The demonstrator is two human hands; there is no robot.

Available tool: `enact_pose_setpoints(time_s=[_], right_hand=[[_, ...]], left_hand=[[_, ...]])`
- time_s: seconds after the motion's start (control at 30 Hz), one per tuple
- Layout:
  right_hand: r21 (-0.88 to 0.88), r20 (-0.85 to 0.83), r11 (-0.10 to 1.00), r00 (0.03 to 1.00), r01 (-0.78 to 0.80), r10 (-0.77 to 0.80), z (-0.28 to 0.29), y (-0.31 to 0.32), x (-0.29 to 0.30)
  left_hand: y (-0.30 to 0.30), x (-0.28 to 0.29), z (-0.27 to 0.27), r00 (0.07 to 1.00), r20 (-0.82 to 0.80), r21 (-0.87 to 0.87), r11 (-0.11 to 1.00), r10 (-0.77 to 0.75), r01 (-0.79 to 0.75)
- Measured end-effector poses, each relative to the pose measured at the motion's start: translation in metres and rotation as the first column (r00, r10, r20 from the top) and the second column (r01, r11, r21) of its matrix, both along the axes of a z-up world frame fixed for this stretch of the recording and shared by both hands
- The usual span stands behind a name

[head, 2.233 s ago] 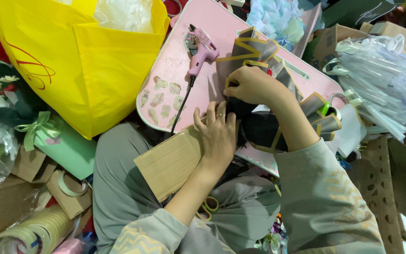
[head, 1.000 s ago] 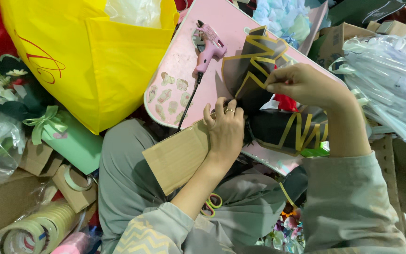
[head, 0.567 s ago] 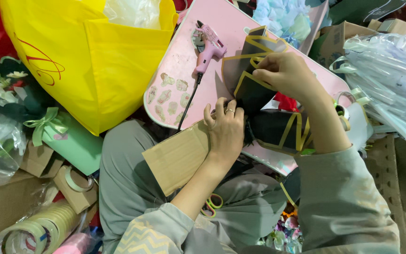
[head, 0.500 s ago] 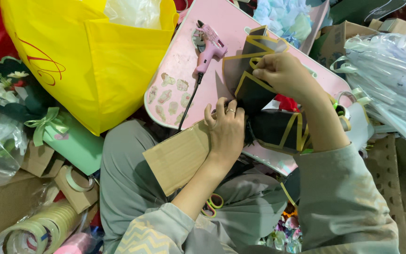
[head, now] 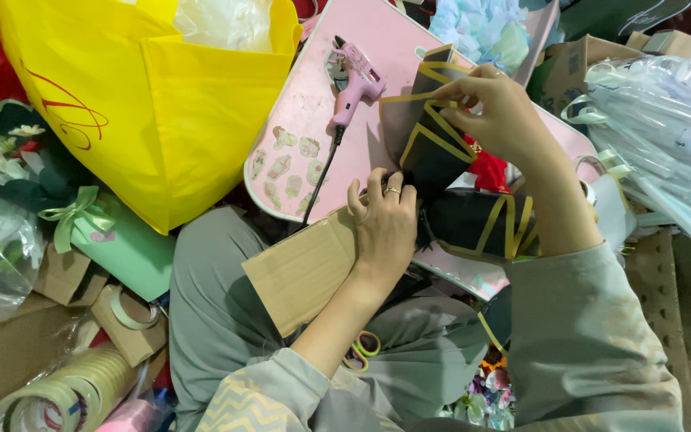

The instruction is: The person assembles a rose bouquet by wrapping black and gold paper around the base of the stems, securing the wrapping with tape and adhesive, and adding decorative folds to the paper.

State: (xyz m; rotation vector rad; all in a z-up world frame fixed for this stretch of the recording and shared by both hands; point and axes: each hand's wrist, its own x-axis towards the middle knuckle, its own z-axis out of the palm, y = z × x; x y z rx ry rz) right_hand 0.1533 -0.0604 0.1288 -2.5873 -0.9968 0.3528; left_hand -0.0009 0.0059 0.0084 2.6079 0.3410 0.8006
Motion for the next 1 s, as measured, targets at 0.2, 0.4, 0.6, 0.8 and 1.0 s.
enact_pose_setpoints(time_s=[0.2, 0.4, 0.6, 0.8, 1.0], right_hand=[[-0.077, 0.004, 0.996, 0.999, 0.052, -0.051, 0.003, 0.009, -0.002], [-0.048, -0.401, 0.949, 0.864, 0.311, -0.304, 0.007, 0.014, -0.009], [0.043, -0.353, 0.908, 0.857, 0.416, -0.376, 0.004, 0.008, -0.008], [0.120, -0.167, 0.958, 0.956, 0.262, -0.241, 0.003, 0.007, -0.005], [-0.101, 0.146, 0.986, 0.982, 0.131, -0.115, -0.004, 0.001, -0.005]], left_hand=[[-0.001, 0.000, -0.001, 1.000, -0.005, 0.007, 1.000, -0.004, 0.004], [0.001, -0.001, 0.002, 1.000, -0.009, -0.006, 1.000, -0.016, 0.016], [0.000, 0.001, 0.000, 1.000, -0.018, 0.016, 1.000, 0.002, -0.001], [0.000, 0.000, -0.001, 1.000, -0.013, -0.007, 1.000, -0.009, 0.009], [0.000, 0.000, -0.001, 0.998, -0.043, -0.032, 0.998, -0.052, 0.051]])
